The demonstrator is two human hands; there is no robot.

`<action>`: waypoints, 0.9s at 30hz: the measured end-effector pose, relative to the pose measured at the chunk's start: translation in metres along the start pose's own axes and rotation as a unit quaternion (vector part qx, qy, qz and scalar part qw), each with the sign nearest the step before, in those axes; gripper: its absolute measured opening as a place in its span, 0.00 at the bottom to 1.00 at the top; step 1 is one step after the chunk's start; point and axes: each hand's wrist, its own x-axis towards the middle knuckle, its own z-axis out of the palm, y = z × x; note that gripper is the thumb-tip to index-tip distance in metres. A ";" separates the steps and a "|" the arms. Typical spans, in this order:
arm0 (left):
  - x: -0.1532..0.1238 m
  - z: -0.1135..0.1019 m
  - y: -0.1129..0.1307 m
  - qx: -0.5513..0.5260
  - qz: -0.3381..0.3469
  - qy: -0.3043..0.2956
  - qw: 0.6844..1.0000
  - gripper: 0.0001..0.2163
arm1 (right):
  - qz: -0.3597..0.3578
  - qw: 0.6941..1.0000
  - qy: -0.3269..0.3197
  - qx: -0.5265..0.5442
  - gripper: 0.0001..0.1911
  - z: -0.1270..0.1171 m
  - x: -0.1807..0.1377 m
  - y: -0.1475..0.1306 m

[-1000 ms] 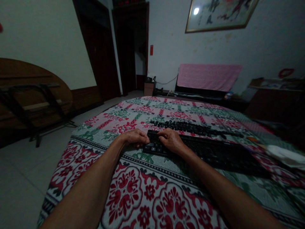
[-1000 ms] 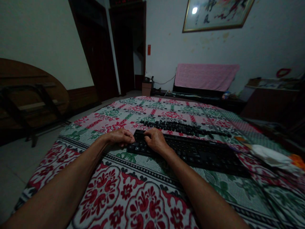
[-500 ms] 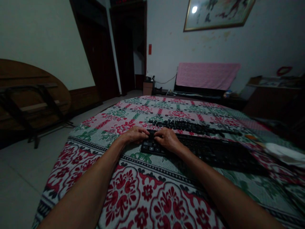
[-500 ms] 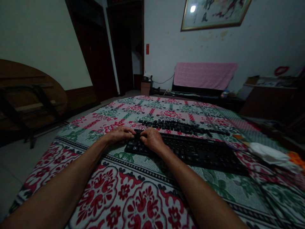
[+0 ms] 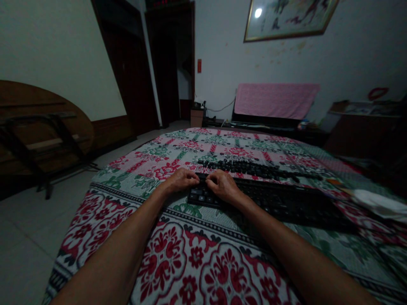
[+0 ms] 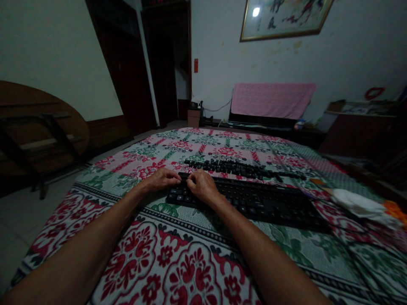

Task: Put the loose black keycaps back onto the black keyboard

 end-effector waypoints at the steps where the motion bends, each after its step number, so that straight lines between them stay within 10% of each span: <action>1: 0.000 0.000 -0.001 0.006 0.012 0.005 1.000 0.12 | 0.001 1.000 0.002 0.002 0.12 0.000 0.000 0.000; 27: -0.003 -0.005 0.000 -0.122 -0.076 -0.059 0.988 0.09 | -0.060 0.994 -0.002 0.088 0.12 0.000 -0.001 0.005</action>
